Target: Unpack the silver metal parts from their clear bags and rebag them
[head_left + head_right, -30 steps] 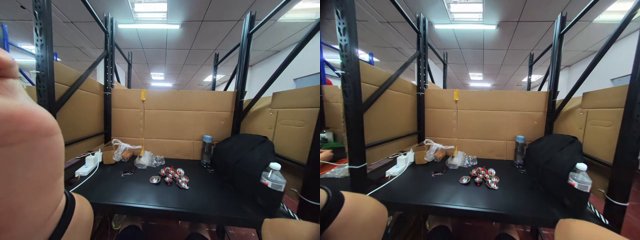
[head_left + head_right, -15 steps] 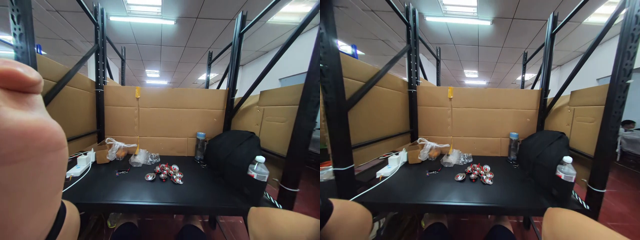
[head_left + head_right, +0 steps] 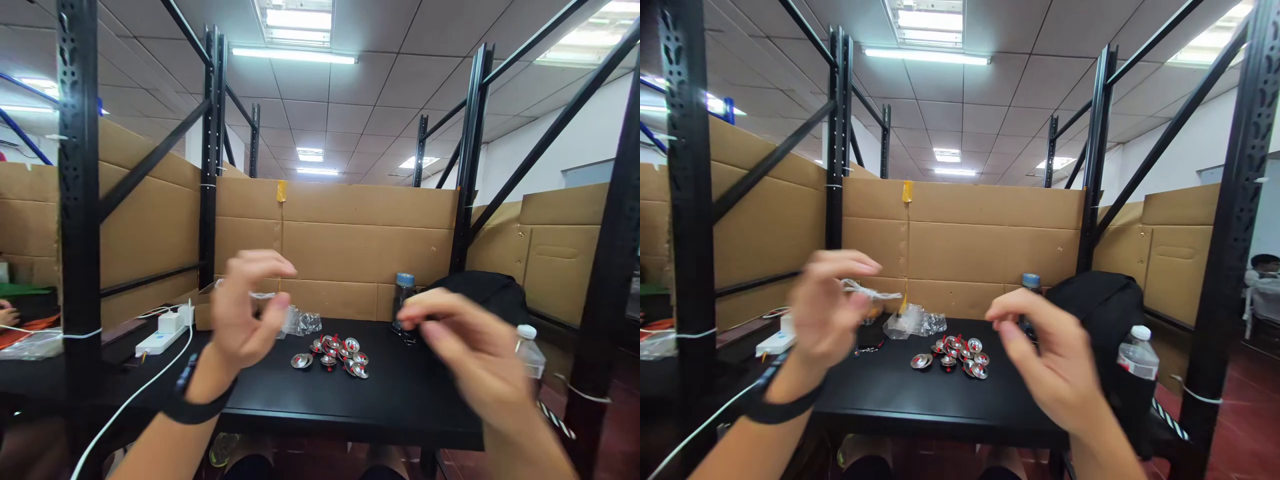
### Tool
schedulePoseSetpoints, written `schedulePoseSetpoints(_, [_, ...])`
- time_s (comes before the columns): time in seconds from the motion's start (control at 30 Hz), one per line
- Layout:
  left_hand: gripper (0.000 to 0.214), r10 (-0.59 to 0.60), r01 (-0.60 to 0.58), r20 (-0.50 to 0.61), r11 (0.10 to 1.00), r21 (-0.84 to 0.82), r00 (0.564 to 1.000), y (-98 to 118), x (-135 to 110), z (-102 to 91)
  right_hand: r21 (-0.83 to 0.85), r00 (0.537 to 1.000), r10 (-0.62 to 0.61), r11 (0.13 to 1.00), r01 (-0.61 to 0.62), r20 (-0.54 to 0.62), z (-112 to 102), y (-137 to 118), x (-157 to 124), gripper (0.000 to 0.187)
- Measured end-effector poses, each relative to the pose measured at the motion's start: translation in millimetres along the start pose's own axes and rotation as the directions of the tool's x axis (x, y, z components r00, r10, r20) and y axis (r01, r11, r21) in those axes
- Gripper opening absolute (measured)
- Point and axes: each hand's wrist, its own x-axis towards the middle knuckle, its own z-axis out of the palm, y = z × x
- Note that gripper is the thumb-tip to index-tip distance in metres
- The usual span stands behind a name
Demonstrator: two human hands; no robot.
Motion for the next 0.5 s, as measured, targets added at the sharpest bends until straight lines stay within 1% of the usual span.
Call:
schedulePoseSetpoints(0.03, [0.027, -0.037, 0.034, 0.171, 0.999, 0.021, 0.984, -8.2, -12.9, 14.8, -0.016, 1.0, 0.007, 1.0, -0.007, 0.012, 5.3, 1.4, 1.1, 0.043])
schedulePoseSetpoints(0.07, [0.026, -0.093, 0.08, 0.362, 0.995, 0.051, 0.927, -18.5, -30.8, 31.4, -0.031, 1.0, 0.017, 0.999, -0.016, 0.026, 10.8, 2.7, 1.9, 0.043])
schedulePoseSetpoints(0.1, [0.027, -0.156, 0.13, 0.501, 0.988, 0.086, 0.851, -30.5, -53.1, 48.8, -0.043, 0.999, 0.027, 0.999, -0.025, 0.043, 16.2, 4.1, 2.2, 0.043])
schedulePoseSetpoints(0.13, [0.028, -0.223, 0.179, 0.593, 0.975, 0.133, 0.774, -43.2, -78.3, 65.7, -0.051, 0.997, 0.033, 0.998, -0.03, 0.065, 21.3, 5.6, 2.2, 0.043])
schedulePoseSetpoints(0.2, [0.035, -0.349, 0.253, 0.692, 0.937, 0.241, 0.633, -67.6, -130.4, 93.6, -0.052, 0.991, 0.024, 0.998, -0.017, 0.134, 30.4, 9.4, 1.7, 0.044])
schedulePoseSetpoints(0.23, [0.039, -0.384, 0.271, 0.719, 0.923, 0.275, 0.579, -77.8, -153.2, 103.8, -0.047, 0.986, 0.015, 0.999, -0.007, 0.167, 34.7, 11.8, 1.6, 0.044])
schedulePoseSetpoints(0.27, [0.037, -0.409, 0.284, 0.73, 0.911, 0.298, 0.547, -86.2, -172.0, 111.5, -0.039, 0.982, 0.009, 0.999, -0.002, 0.189, 39.0, 14.6, 1.8, 0.043])
schedulePoseSetpoints(0.3, [0.033, -0.428, 0.295, 0.728, 0.903, 0.313, 0.536, -92.6, -185.9, 117.0, -0.032, 0.981, 0.01, 0.999, -0.004, 0.195, 43.4, 17.6, 2.5, 0.041])
schedulePoseSetpoints(0.37, [0.029, -0.451, 0.317, 0.713, 0.891, 0.325, 0.537, -99.8, -199.6, 123.9, -0.023, 0.986, 0.032, 0.999, -0.029, 0.164, 52.4, 24.5, 5.8, 0.034])
schedulePoseSetpoints(0.43, [0.03, -0.452, 0.339, 0.713, 0.889, 0.309, 0.536, -100.8, -200.4, 128.6, -0.011, 0.993, 0.035, 0.999, -0.034, 0.111, 61.5, 31.1, 11.1, 0.031])
schedulePoseSetpoints(0.5, [0.031, -0.435, 0.361, 0.729, 0.893, 0.27, 0.529, -97.7, -196.9, 133.5, -0.006, 0.998, 0.024, 1.0, -0.024, 0.063, 69.4, 36.0, 17.5, 0.031])
